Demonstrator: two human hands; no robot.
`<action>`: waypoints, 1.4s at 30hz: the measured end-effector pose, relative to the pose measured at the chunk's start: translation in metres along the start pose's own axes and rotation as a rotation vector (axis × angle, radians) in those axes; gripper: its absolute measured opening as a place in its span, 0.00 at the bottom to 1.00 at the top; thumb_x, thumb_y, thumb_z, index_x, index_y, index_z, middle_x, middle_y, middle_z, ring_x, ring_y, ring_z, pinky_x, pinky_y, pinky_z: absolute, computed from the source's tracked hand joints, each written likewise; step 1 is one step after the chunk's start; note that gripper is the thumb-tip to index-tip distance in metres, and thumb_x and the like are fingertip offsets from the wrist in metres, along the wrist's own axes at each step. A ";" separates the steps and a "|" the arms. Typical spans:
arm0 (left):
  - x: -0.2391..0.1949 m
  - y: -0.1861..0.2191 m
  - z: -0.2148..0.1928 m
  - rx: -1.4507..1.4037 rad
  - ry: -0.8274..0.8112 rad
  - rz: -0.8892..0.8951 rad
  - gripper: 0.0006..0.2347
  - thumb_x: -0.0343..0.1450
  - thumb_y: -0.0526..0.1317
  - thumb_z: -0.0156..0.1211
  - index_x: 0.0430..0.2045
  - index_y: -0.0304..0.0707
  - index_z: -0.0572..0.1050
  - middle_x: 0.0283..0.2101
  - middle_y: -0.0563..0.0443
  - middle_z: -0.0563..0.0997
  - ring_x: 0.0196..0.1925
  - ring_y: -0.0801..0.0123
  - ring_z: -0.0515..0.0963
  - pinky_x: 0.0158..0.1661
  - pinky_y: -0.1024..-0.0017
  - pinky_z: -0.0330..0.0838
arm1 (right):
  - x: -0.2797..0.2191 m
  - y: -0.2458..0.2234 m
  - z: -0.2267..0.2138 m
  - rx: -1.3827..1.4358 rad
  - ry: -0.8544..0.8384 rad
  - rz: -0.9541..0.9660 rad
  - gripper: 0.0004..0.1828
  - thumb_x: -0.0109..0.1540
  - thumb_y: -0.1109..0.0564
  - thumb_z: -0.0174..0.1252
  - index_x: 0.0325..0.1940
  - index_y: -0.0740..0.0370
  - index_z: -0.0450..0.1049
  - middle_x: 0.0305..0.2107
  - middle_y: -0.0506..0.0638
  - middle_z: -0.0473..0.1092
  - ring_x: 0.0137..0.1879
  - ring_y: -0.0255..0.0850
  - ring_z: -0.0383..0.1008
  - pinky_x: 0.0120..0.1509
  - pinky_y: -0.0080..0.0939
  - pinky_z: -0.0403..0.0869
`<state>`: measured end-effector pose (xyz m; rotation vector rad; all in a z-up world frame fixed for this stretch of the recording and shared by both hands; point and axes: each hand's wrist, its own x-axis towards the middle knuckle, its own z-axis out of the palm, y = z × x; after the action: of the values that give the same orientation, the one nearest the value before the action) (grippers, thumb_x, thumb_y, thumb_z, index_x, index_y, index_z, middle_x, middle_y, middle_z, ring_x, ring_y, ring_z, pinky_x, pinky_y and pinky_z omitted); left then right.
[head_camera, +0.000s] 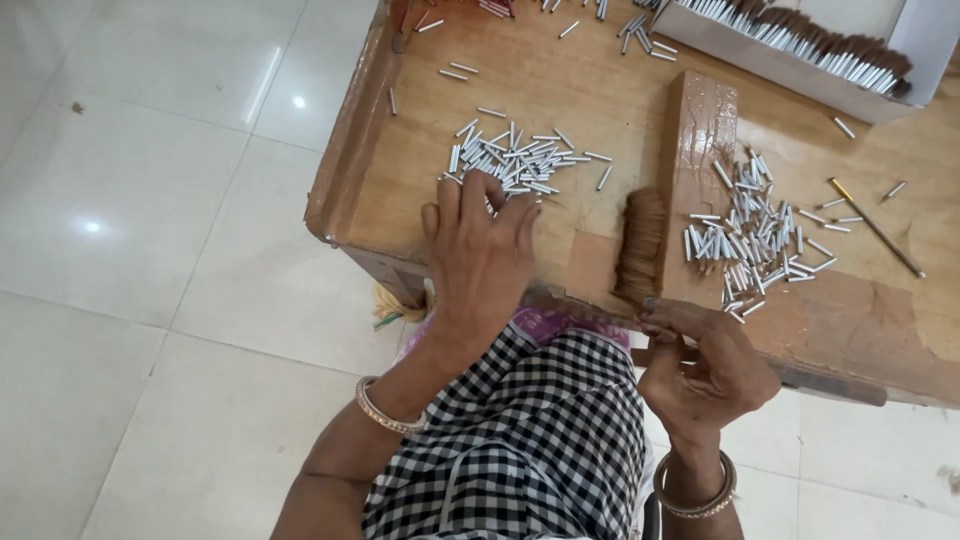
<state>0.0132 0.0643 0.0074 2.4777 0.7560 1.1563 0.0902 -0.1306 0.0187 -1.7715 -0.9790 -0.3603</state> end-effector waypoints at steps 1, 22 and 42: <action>0.002 -0.003 0.004 -0.003 0.005 0.009 0.04 0.71 0.42 0.67 0.34 0.46 0.83 0.37 0.53 0.73 0.42 0.60 0.69 0.43 0.61 0.59 | 0.002 -0.002 0.000 -0.002 0.009 -0.005 0.11 0.60 0.78 0.54 0.40 0.71 0.77 0.38 0.56 0.78 0.35 0.37 0.82 0.33 0.28 0.79; -0.042 0.048 -0.001 -0.634 -0.298 0.097 0.05 0.72 0.32 0.64 0.38 0.42 0.75 0.37 0.60 0.79 0.41 0.67 0.72 0.46 0.66 0.56 | -0.002 -0.010 -0.007 -0.153 0.072 0.035 0.10 0.56 0.77 0.60 0.36 0.68 0.78 0.37 0.56 0.80 0.33 0.34 0.79 0.31 0.26 0.68; -0.048 0.046 -0.002 -0.345 -0.160 0.140 0.10 0.68 0.27 0.62 0.40 0.42 0.75 0.41 0.60 0.79 0.43 0.68 0.72 0.45 0.65 0.55 | 0.003 -0.020 -0.008 -0.157 -0.106 -0.093 0.16 0.61 0.78 0.60 0.51 0.69 0.79 0.43 0.57 0.79 0.45 0.38 0.83 0.46 0.32 0.81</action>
<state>0.0017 -0.0012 0.0007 2.3211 0.3124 1.0190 0.0789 -0.1333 0.0367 -1.9068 -1.1372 -0.4141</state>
